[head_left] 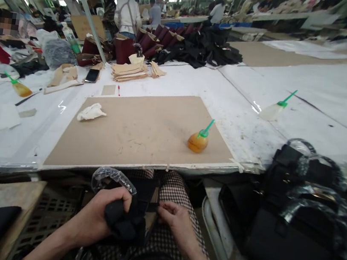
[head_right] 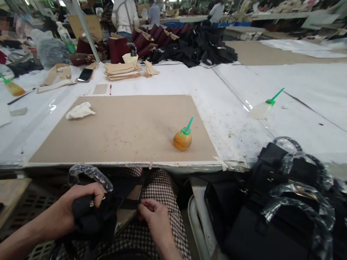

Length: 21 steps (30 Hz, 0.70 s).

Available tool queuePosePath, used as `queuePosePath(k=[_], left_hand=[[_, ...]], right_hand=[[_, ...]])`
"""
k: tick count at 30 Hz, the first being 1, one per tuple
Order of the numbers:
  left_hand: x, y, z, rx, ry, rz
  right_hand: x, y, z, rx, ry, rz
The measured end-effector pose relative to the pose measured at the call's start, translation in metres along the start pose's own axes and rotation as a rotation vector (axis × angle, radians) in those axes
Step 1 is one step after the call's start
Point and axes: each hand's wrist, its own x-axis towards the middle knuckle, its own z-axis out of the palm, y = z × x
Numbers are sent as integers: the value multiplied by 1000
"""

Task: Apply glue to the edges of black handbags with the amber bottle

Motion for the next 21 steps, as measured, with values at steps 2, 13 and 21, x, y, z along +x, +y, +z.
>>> queuePosePath(k=[2, 13, 21], left_hand=[[1, -1, 1, -1, -5, -1], [-3, 24, -20, 73, -88, 109], [-22, 36, -101, -245, 105, 167]], right_hand=[[-2, 0, 1, 19, 22, -18], [-7, 0, -10, 22, 76, 40], [-6, -96, -74, -579, 635, -674]])
